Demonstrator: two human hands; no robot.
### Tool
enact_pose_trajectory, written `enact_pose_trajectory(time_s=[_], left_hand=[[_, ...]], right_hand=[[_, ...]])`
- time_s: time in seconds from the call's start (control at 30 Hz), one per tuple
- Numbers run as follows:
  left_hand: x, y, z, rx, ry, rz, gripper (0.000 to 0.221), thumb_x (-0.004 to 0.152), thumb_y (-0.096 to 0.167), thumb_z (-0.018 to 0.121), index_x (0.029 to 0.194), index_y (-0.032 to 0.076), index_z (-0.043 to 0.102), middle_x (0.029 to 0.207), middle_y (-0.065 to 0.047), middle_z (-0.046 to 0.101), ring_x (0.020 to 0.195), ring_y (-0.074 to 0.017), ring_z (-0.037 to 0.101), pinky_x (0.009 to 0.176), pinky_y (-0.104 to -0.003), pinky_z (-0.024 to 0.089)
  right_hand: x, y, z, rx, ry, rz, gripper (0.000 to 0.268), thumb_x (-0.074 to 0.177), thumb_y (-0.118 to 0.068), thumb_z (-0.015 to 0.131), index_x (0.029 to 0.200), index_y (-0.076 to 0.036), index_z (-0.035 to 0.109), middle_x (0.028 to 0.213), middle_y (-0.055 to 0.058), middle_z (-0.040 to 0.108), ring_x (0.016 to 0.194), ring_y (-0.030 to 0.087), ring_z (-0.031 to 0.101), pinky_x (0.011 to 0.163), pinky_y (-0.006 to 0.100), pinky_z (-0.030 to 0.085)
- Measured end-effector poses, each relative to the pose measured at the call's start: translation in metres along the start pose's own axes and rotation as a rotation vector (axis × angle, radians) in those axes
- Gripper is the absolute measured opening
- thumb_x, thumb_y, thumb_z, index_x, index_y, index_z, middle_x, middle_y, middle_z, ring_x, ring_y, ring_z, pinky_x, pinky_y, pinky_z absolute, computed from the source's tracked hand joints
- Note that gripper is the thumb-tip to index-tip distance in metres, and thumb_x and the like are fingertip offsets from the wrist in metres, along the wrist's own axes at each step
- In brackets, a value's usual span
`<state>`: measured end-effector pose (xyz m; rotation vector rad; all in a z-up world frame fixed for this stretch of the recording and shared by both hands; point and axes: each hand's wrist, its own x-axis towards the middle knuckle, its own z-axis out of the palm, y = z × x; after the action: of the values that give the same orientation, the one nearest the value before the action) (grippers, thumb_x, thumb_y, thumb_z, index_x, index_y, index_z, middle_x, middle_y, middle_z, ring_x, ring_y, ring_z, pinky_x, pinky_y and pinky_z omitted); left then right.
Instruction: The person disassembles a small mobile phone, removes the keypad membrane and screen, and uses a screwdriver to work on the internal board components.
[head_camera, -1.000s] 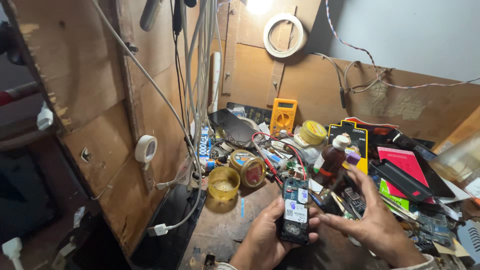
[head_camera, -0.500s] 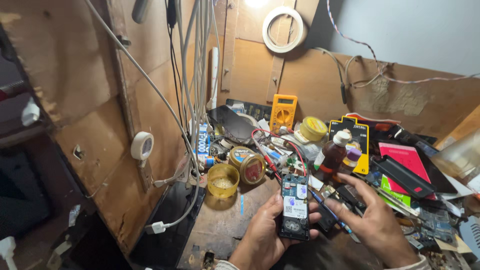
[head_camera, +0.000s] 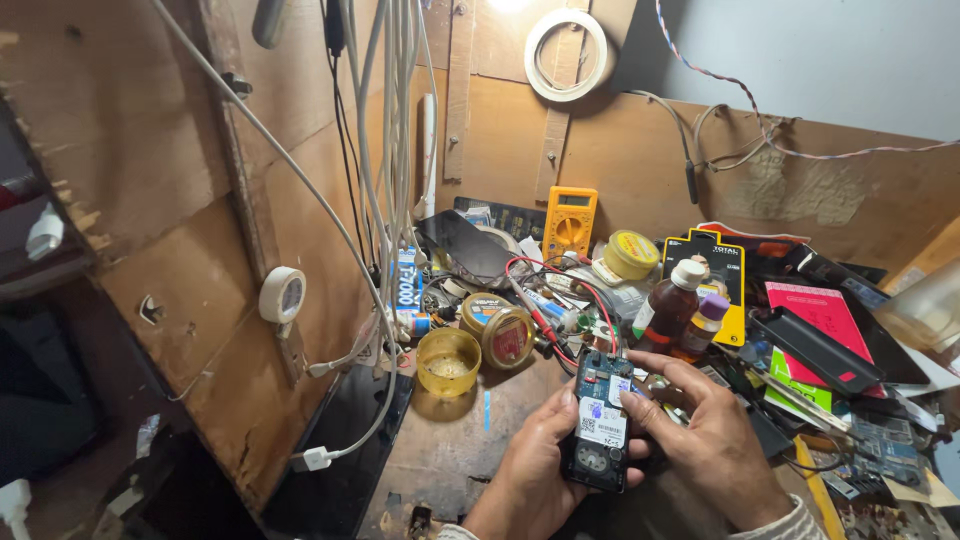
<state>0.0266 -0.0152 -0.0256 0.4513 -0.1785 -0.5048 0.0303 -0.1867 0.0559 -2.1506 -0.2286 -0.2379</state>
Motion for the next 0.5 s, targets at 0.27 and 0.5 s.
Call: enact_pose_trajectory(time_s=[0.27,0.5], left_hand=[[0.0002,-0.001,0.0003,-0.009,-0.048,0.031,0.051,0.112,0.034,0.032,0.157,0.013,0.043,0.122,-0.017,0.069,0.095,-0.0306,0.075,0.079,-0.048,0.065],[0.0006,-0.0021,0.0005,0.007,-0.047,0.062,0.051,0.112,0.033,0.031,0.158,0.012,0.042,0.119,-0.017,0.069,0.092,-0.0304,0.075,0.077,-0.046,0.065]], right_hand=[[-0.0026,0.0069,-0.0003,-0.025,0.053,-0.201,0.044,0.081,-0.016,0.078,0.123,-0.004,0.074,0.122,0.008,0.077,0.11,0.014,0.07,0.094,0.03,0.053],[-0.0052,0.0097,0.0036,0.172,0.023,-0.12,0.043,0.082,-0.008,0.075,0.125,-0.004,0.071,0.131,0.008,0.071,0.115,0.015,0.068,0.095,0.032,0.055]])
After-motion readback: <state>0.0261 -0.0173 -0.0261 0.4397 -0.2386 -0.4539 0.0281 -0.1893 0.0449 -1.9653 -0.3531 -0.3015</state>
